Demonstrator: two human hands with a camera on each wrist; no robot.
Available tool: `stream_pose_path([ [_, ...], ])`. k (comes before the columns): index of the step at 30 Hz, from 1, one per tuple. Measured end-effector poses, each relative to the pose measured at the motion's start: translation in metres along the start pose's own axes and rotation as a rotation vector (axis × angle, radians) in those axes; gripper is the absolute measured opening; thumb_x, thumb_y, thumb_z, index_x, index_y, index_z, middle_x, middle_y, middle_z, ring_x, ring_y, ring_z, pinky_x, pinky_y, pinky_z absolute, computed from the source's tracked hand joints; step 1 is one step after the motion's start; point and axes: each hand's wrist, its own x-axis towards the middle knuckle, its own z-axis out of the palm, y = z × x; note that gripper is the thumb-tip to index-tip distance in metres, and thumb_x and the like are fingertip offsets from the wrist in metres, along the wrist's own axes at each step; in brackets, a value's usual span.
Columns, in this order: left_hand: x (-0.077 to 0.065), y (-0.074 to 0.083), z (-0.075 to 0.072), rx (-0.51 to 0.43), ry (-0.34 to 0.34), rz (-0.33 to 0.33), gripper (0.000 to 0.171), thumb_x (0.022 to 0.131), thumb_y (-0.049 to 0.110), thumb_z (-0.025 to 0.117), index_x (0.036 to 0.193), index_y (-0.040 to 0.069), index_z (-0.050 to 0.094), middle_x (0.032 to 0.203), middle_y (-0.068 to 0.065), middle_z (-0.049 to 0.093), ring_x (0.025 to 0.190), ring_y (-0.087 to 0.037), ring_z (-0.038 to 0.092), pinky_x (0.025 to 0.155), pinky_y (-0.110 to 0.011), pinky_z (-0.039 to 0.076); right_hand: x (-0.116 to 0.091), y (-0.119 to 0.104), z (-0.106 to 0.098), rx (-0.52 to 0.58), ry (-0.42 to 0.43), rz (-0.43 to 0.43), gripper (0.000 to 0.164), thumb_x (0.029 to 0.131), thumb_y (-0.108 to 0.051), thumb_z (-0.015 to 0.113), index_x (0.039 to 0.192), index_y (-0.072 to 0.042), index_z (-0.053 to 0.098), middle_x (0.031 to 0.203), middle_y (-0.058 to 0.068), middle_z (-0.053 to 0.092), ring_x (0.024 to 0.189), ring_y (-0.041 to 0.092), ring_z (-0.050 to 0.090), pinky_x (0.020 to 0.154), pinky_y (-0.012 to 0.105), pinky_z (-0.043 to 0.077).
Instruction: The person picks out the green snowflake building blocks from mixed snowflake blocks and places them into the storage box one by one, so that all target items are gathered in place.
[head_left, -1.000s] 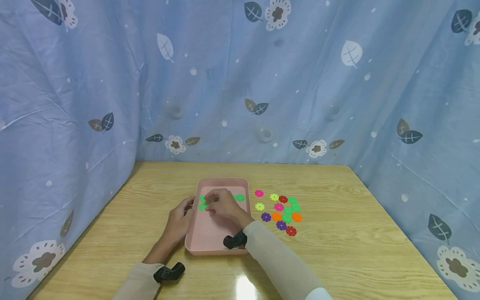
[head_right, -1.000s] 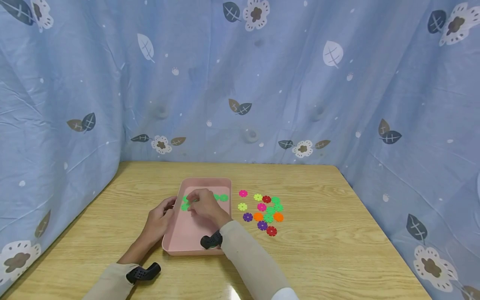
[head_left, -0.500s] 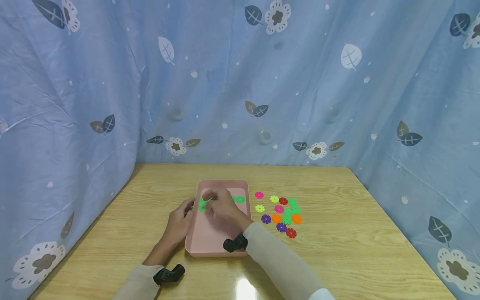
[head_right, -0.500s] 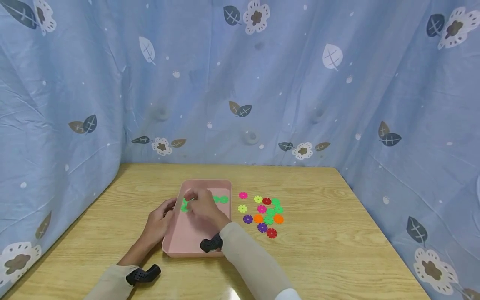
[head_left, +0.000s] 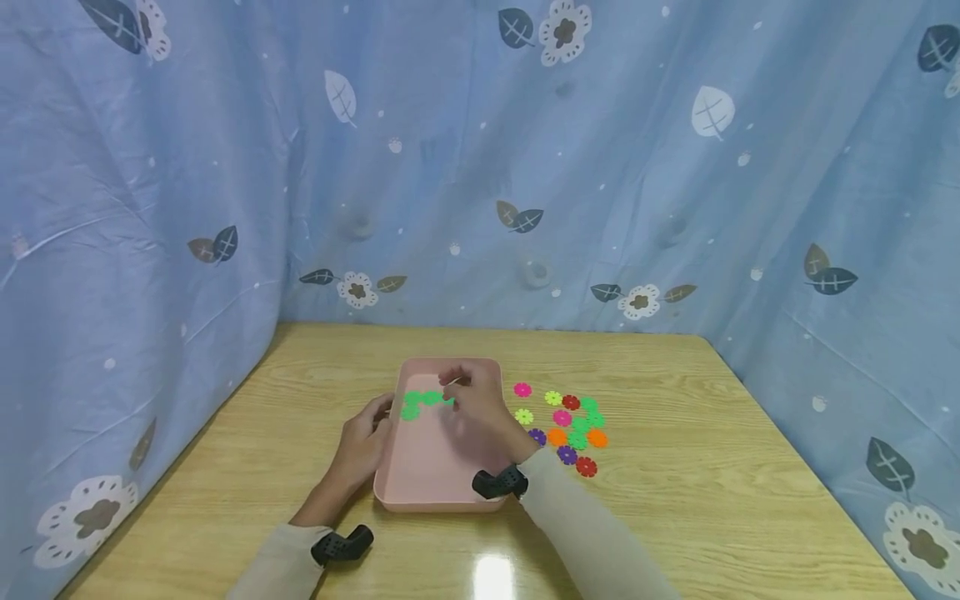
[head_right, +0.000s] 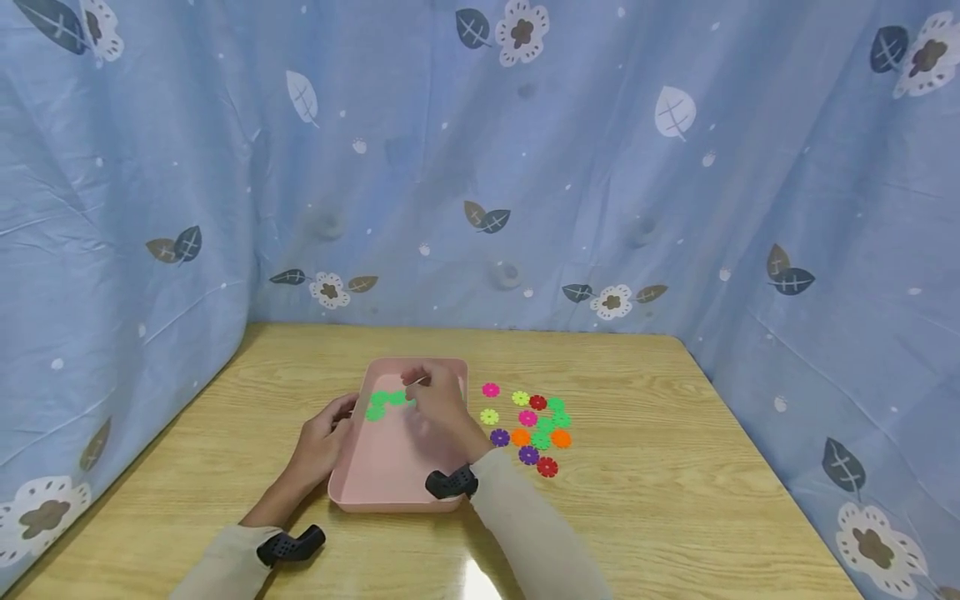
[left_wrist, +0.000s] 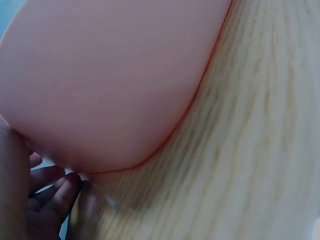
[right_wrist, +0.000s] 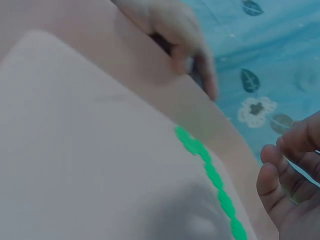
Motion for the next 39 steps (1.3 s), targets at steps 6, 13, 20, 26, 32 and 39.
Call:
stream_pose_path([
  [6,0.000,0.001,0.001,0.000,0.005,-0.005,0.047,0.101,0.009,0.042,0.147,0.000,0.048,0.139,-0.020,0.060,0.124,-0.035,0.060,0.102,-0.051,0.050,-0.008,-0.003,-0.027,0.056,0.096,0.019,0.017,0.095,0.003,0.061,0.110,0.005,0.070,0.093,0.014,0.066,0.082,0.052,0.061,0.062,0.043,0.058],
  [13,-0.001,0.000,0.001,-0.001,0.009,-0.002,0.046,0.102,0.011,0.042,0.147,0.001,0.048,0.138,-0.020,0.060,0.124,-0.036,0.060,0.102,-0.052,0.050,-0.022,-0.013,-0.042,0.024,0.167,0.007,0.018,0.093,0.001,0.062,0.107,-0.005,0.072,0.095,0.015,0.066,0.084,0.048,0.061,0.072,0.062,0.055],
  [20,-0.002,0.000,0.001,-0.012,0.007,-0.004,0.046,0.102,0.010,0.042,0.147,0.001,0.049,0.138,-0.020,0.061,0.124,-0.035,0.061,0.102,-0.051,0.050,-0.031,-0.011,-0.055,-0.012,0.236,-0.009,0.017,0.094,0.003,0.063,0.106,-0.004,0.071,0.100,0.021,0.067,0.085,0.037,0.064,0.068,0.052,0.058],
  [26,-0.001,0.001,0.000,-0.006,0.007,-0.001,0.047,0.102,0.011,0.042,0.147,0.001,0.049,0.138,-0.020,0.061,0.124,-0.036,0.060,0.102,-0.052,0.050,-0.032,-0.020,-0.079,0.022,0.271,-0.012,0.016,0.093,0.006,0.063,0.108,0.004,0.069,0.100,0.023,0.067,0.077,0.028,0.064,0.063,0.035,0.057],
  [32,-0.001,0.000,0.001,-0.003,0.006,-0.003,0.047,0.102,0.011,0.042,0.147,0.002,0.049,0.137,-0.019,0.061,0.124,-0.035,0.060,0.103,-0.052,0.049,-0.036,-0.014,-0.108,-0.024,0.333,0.014,0.019,0.096,-0.001,0.063,0.114,0.003,0.067,0.110,0.024,0.065,0.085,0.015,0.061,0.067,0.025,0.055],
  [39,-0.001,-0.001,0.000,-0.001,-0.002,-0.005,0.047,0.102,0.011,0.041,0.148,0.002,0.048,0.138,-0.019,0.060,0.125,-0.036,0.059,0.103,-0.052,0.049,-0.041,-0.001,-0.137,-0.199,0.419,0.084,0.017,0.096,-0.007,0.063,0.112,-0.004,0.069,0.118,0.019,0.065,0.108,0.027,0.055,0.073,0.033,0.052],
])
